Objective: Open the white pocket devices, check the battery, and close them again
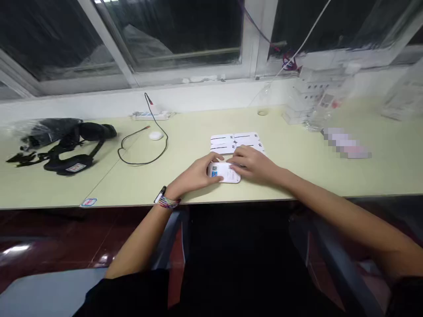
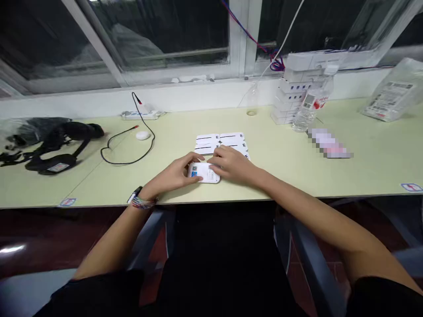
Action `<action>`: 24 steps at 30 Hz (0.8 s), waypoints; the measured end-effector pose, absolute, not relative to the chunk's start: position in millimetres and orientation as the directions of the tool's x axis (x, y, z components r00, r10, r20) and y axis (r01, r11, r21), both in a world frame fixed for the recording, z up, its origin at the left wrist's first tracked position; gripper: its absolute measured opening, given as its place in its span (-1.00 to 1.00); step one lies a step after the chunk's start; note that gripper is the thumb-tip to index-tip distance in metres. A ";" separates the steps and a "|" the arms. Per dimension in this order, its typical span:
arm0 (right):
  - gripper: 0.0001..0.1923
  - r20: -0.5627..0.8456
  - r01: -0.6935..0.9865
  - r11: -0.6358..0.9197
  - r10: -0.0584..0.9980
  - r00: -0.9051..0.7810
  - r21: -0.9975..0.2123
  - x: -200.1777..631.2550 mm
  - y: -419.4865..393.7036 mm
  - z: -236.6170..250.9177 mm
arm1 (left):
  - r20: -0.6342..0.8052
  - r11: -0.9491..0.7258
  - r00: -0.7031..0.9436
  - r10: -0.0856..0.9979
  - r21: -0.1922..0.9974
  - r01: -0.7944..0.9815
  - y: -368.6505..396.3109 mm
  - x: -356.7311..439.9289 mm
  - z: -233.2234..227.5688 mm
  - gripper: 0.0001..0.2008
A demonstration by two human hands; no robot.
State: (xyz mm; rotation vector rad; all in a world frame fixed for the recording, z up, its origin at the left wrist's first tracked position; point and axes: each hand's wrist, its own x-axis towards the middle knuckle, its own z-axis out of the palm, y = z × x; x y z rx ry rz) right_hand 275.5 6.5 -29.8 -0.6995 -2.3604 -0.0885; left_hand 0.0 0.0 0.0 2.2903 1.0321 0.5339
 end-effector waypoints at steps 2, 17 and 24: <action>-0.75 0.604 0.417 0.893 0.427 -0.673 -0.166 279.0 2.3 -27.3 | 0.129 -0.570 0.637 0.760 0.603 0.558 -0.3 -0.5 -1.8 -0.57; -0.82 0.297 0.405 0.900 0.346 -0.890 0.164 276.8 -14.1 -6.7 | 0.210 -0.614 0.635 0.743 0.590 0.524 4.7 -5.9 -12.8 -0.23; -0.75 -0.077 0.382 0.842 0.440 -0.895 0.381 251.4 -27.1 25.8 | 0.212 -0.608 0.635 0.743 0.611 0.507 5.9 -7.7 -14.0 -0.19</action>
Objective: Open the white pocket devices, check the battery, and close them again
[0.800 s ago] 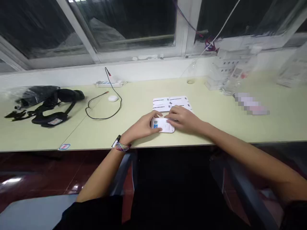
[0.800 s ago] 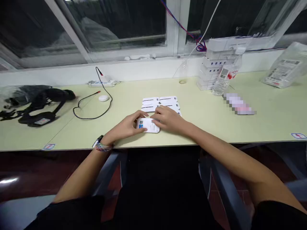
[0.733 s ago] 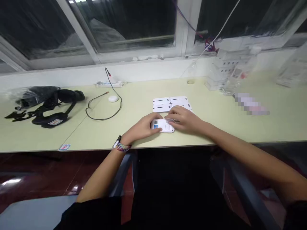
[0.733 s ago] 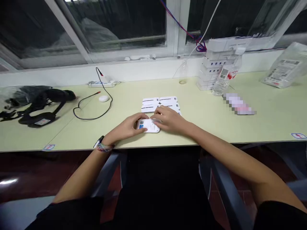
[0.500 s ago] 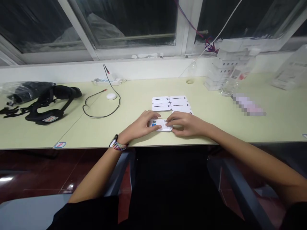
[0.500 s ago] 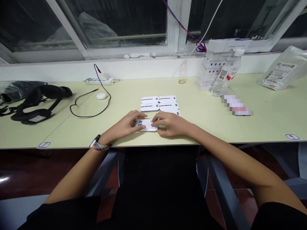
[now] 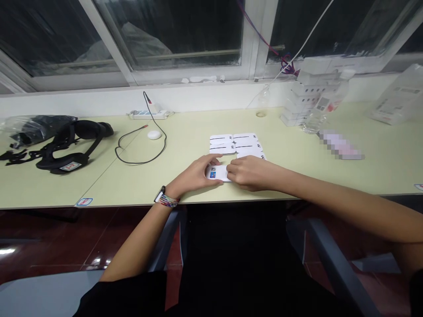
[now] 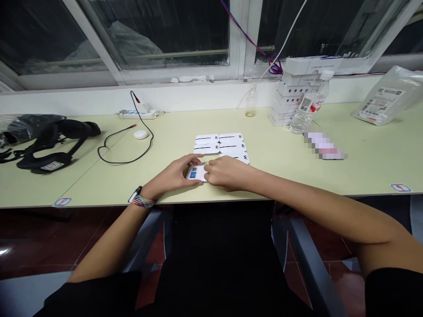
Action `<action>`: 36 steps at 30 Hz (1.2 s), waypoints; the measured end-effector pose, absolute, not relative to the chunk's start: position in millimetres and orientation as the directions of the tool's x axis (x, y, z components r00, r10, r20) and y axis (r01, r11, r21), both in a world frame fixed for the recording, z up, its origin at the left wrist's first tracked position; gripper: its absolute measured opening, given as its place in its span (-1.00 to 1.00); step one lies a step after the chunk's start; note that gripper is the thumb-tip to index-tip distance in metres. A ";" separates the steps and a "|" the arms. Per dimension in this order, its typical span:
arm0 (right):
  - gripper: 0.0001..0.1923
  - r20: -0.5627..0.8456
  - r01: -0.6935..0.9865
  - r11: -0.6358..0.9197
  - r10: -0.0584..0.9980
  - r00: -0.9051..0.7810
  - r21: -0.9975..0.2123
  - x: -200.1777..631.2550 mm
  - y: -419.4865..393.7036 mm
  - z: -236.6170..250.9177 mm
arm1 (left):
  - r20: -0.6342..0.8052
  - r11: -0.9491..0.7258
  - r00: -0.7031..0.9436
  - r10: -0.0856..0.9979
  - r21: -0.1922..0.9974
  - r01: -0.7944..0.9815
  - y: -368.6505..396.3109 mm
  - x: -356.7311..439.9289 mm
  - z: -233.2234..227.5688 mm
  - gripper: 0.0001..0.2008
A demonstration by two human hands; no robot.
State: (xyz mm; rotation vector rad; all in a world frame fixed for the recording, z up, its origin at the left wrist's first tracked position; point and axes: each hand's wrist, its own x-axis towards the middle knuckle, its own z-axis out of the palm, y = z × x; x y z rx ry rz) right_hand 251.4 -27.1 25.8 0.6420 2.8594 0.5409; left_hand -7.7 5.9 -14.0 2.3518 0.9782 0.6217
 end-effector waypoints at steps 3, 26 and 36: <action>-0.75 -0.118 0.383 0.834 0.460 -0.880 0.398 246.8 -30.6 30.0 | 0.221 -0.616 0.636 0.740 0.602 0.508 4.7 -8.1 -13.4 -0.16; -0.68 -0.093 0.293 0.844 0.370 -0.925 0.449 248.9 -24.4 17.1 | 0.230 -0.644 0.666 0.709 0.596 0.480 2.5 -5.2 -11.6 -0.31; -0.37 0.248 0.614 0.771 0.637 -0.730 -0.170 253.2 -23.0 3.1 | 0.279 -0.655 0.656 0.701 0.614 0.439 -3.3 -4.9 -10.7 -0.27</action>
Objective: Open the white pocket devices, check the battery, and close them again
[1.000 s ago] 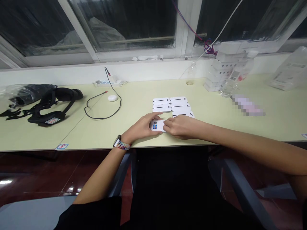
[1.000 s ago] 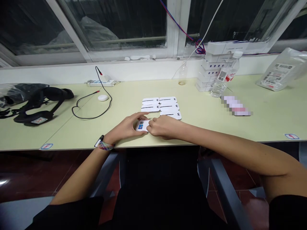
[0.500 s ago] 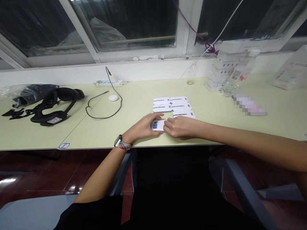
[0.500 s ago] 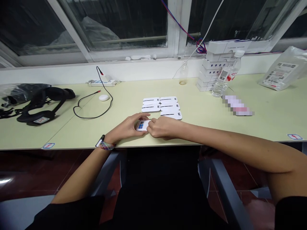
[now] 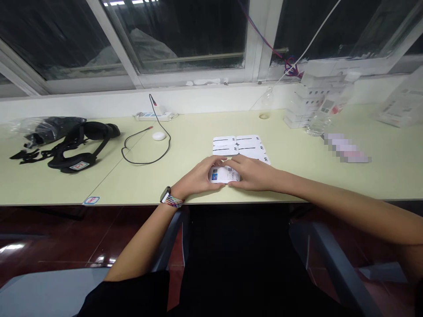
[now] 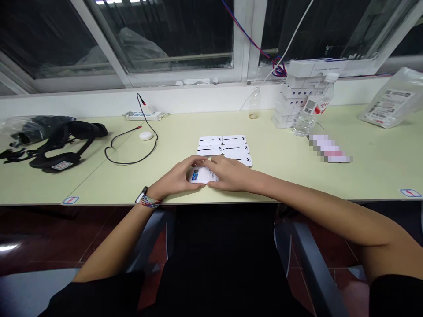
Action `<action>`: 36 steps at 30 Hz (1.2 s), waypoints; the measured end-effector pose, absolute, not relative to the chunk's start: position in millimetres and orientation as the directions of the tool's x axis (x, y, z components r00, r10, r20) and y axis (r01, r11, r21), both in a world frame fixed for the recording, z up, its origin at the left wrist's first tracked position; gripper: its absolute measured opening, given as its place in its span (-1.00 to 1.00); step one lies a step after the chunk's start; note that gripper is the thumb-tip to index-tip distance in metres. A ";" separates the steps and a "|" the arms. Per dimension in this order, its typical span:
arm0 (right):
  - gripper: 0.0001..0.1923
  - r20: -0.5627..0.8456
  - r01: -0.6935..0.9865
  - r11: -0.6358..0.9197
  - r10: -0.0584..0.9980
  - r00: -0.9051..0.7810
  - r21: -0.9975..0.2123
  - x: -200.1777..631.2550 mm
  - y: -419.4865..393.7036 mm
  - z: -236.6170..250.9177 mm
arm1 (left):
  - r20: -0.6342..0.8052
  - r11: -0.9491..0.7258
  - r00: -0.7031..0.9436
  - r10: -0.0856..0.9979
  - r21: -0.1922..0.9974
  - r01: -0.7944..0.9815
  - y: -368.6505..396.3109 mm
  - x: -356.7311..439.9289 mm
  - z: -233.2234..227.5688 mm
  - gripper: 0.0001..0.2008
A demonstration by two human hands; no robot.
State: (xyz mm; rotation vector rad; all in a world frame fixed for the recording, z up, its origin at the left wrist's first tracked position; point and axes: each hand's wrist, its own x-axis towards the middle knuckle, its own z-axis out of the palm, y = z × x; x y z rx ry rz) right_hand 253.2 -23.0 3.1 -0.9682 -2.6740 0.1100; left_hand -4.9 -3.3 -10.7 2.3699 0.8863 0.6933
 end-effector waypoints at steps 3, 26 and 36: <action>-0.50 0.368 0.572 0.809 0.577 -0.729 -0.136 254.3 -16.4 -0.3 | 0.279 -0.658 0.665 0.692 0.623 0.423 -3.2 -5.1 -11.1 -0.27; -0.49 0.384 0.895 0.256 0.917 -0.106 -0.366 328.8 44.7 -13.2 | 0.094 -0.511 0.659 0.746 0.716 0.476 -3.1 -35.7 -14.9 0.12; -0.66 0.304 0.810 0.438 0.892 -0.335 -0.391 330.0 49.9 -19.4 | 0.125 -0.539 0.658 0.743 0.695 0.476 -5.1 -31.4 -10.7 -0.04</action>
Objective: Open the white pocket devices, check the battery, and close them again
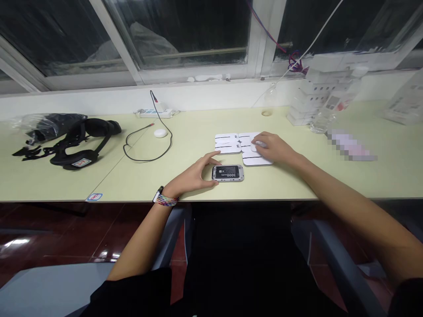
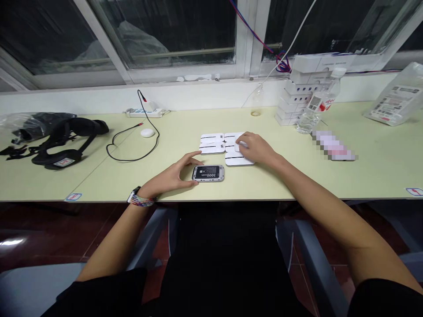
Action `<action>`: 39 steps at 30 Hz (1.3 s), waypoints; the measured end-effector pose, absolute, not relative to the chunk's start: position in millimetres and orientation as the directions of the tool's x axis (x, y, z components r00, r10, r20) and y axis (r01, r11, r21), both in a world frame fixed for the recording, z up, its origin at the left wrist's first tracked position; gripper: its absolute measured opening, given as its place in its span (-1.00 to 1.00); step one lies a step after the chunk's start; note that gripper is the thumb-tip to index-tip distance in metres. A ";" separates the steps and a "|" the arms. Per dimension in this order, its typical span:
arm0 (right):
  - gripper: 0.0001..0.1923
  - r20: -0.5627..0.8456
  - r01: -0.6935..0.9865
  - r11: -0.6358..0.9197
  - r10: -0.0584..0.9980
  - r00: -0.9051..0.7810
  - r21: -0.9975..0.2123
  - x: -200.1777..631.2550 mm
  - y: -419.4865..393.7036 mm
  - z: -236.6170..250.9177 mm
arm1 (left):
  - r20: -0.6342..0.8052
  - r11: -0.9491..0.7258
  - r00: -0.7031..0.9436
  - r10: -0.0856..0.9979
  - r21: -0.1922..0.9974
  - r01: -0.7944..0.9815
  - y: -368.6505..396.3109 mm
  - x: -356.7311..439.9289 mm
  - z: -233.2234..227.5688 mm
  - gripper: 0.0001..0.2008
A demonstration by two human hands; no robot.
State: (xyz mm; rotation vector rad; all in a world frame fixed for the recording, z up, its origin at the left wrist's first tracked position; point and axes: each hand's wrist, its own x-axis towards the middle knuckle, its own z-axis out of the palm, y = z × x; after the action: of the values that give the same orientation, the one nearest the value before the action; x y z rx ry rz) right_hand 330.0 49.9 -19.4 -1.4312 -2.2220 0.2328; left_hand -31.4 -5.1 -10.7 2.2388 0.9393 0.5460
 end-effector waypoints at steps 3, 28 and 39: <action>-0.66 0.306 0.788 0.483 0.871 -0.386 -0.382 329.0 49.2 -20.2 | 0.108 -0.519 0.650 0.753 0.704 0.484 -5.1 -30.6 -10.1 -0.04; -0.81 0.294 0.289 0.931 0.347 -0.891 -0.224 202.5 32.5 -4.5 | 0.091 -0.439 0.589 0.803 0.760 0.480 -3.6 -31.7 -12.9 0.13; -0.74 0.285 0.296 0.914 0.372 -0.883 -0.277 194.7 32.6 -1.2 | 0.094 -0.429 0.593 0.800 0.780 0.456 -2.6 -32.3 -13.5 0.12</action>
State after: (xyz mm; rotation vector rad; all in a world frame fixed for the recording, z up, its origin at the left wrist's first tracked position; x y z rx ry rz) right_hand 194.7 32.6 -1.2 -0.4930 -2.7414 0.3224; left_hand -32.3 -2.6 -13.5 2.0858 0.9917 0.5985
